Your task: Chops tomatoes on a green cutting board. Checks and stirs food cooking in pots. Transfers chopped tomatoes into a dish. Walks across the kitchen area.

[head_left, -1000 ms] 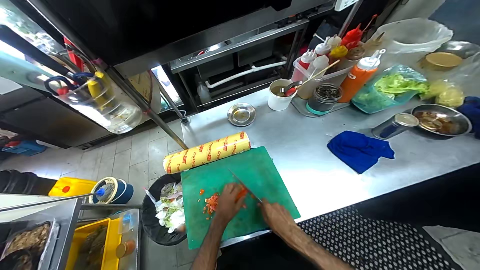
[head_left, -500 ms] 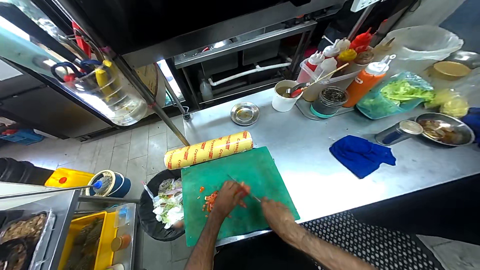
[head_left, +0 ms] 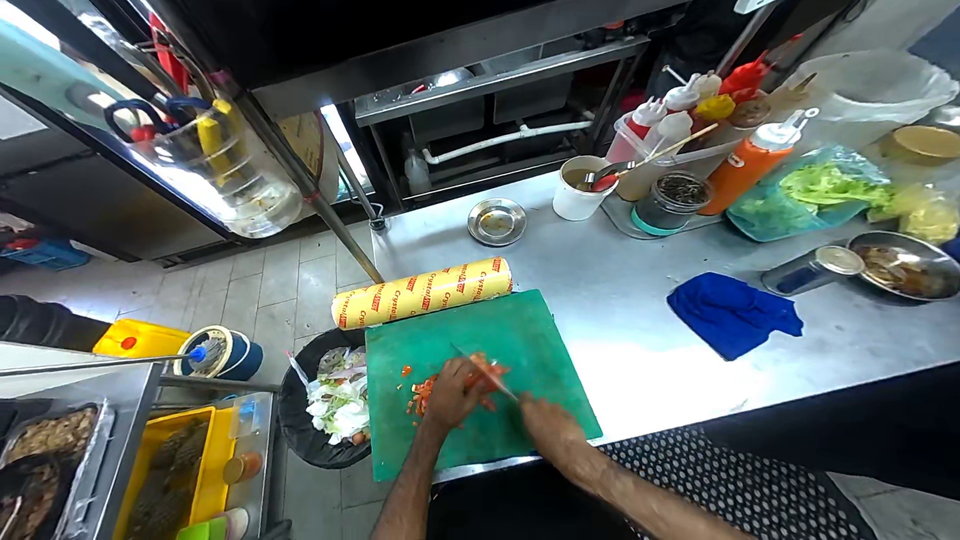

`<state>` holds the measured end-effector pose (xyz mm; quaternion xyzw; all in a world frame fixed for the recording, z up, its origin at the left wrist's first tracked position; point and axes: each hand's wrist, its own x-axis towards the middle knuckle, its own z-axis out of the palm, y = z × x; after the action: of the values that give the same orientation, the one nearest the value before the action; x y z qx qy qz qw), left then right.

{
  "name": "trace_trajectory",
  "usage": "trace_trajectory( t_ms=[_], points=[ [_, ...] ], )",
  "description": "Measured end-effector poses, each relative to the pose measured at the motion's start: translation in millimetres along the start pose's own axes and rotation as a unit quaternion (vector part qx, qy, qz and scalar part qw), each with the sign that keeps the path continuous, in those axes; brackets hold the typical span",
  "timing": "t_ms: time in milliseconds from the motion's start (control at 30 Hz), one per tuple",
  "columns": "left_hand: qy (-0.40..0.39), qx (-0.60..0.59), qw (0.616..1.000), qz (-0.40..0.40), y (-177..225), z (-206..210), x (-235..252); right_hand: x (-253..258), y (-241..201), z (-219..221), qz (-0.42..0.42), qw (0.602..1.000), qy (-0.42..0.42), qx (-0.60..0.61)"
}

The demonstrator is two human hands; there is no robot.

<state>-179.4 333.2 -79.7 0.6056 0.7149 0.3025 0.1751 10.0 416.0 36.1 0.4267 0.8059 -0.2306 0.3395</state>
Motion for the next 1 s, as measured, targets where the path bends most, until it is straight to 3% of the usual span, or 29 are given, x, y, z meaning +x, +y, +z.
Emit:
trace_trajectory(
  t_ms=[67,233,367,467,600,767,1000],
  points=[
    [0.004,-0.002,1.000,0.002,-3,2,1,25,2,15,-0.015,0.999,0.028,0.015],
    [0.027,0.005,1.000,-0.004,2,1,-4,45,-5,1,-0.051,0.998,0.028,0.025],
    [0.034,0.006,0.999,-0.004,4,-1,-14,5,-2,-25,-0.058,0.998,0.005,-0.012],
    [0.013,0.005,1.000,-0.004,1,0,-16,-17,2,-16,-0.035,0.999,-0.021,-0.025],
    [0.018,0.004,1.000,-0.012,-1,3,-17,20,-4,23,-0.022,1.000,0.022,-0.001],
    [0.042,-0.004,0.999,-0.010,3,-2,-20,40,-6,13,-0.058,0.998,0.017,0.024],
    [0.020,0.020,0.999,-0.019,1,-16,-25,-16,-5,-18,-0.056,0.998,-0.022,-0.016]
  ],
)
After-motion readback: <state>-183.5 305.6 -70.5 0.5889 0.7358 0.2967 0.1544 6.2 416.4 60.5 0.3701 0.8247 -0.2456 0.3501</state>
